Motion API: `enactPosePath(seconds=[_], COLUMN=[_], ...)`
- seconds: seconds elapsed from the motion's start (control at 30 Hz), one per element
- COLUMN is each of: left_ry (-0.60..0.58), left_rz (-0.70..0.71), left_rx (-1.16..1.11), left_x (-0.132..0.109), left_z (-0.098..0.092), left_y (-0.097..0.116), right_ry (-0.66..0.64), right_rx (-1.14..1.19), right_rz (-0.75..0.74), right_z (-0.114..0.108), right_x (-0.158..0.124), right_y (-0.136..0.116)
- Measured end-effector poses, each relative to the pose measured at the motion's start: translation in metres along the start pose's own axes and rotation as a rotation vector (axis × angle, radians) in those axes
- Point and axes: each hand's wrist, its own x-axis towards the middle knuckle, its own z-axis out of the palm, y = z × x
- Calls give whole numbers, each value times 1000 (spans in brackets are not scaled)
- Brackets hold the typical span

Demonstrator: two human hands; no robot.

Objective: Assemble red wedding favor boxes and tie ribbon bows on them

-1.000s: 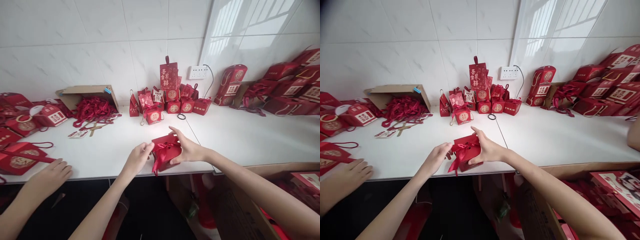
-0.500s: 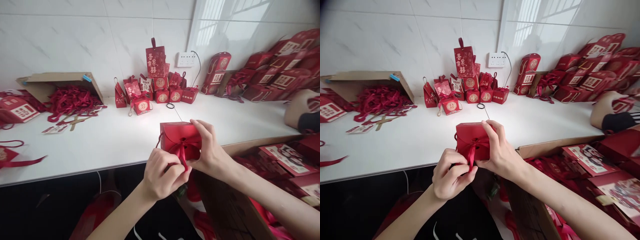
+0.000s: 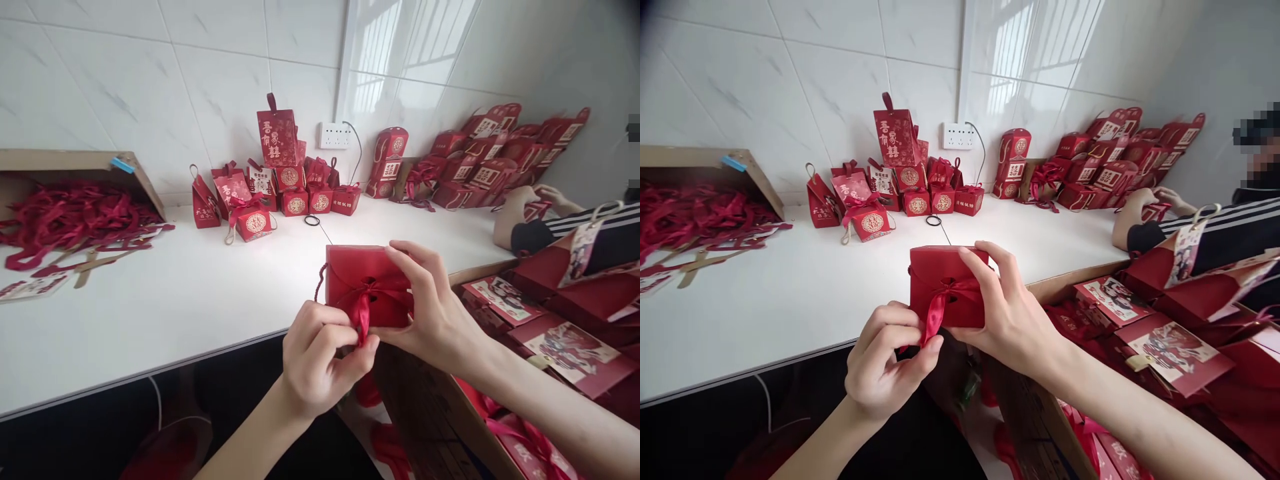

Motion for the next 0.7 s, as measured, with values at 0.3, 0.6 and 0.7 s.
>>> enactPosePath(seconds=[0.3,0.6,0.7], left_ry=[-247,-720,-737], left_rz=[-785,11,81], left_rx=[-257,-388,-327], left_x=[24,-49,-59], left_z=[39,136,145], left_y=[-46,-19,-14], right_ry=[-155,255,326], right_rx=[809,1424,1196], right_rz=[940,1462,1411], right_z=[-60,-94,-106], right_x=[-18,-74,-94], right_y=[28,10,6])
